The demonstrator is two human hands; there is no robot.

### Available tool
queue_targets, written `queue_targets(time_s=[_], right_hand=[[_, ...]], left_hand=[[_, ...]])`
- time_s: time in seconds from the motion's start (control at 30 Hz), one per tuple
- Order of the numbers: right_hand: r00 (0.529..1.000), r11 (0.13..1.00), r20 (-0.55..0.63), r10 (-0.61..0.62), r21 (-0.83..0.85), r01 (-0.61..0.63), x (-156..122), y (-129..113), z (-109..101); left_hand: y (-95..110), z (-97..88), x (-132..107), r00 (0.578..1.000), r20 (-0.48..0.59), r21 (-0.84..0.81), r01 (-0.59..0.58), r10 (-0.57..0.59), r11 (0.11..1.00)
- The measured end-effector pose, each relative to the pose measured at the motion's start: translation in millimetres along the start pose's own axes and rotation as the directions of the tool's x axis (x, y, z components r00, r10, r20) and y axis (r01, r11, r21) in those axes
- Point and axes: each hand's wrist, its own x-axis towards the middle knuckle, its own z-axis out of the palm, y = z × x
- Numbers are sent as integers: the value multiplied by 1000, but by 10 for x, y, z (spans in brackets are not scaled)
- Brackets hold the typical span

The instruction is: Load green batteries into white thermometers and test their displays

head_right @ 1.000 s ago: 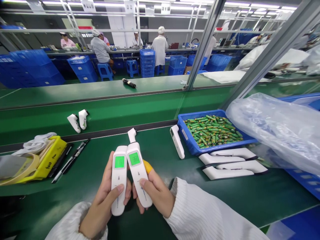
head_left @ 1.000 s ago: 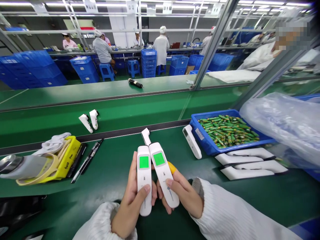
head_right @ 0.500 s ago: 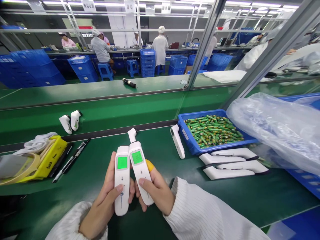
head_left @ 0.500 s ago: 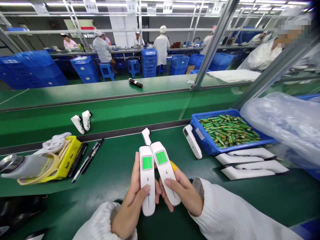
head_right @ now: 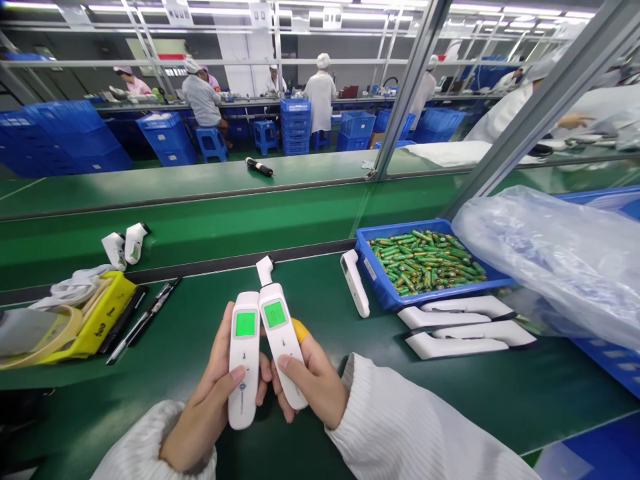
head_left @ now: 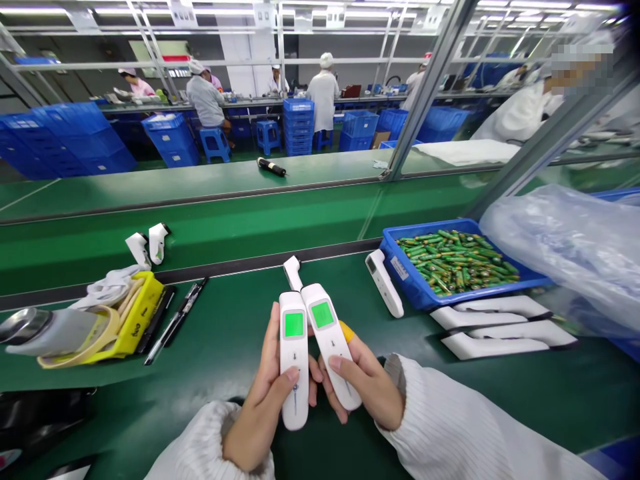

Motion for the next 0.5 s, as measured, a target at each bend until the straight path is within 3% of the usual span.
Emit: queue_targets(time_s=[0.27, 0.5], right_hand=[[1000, 1000, 12, -5, 8, 5, 20, 4, -11], [996, 996, -85, 21, 84, -14, 84, -29, -34]], left_hand=[[13, 15, 15, 998, -60, 44, 11, -9, 999], [39, 70, 68, 982, -177, 68, -56, 67, 996]])
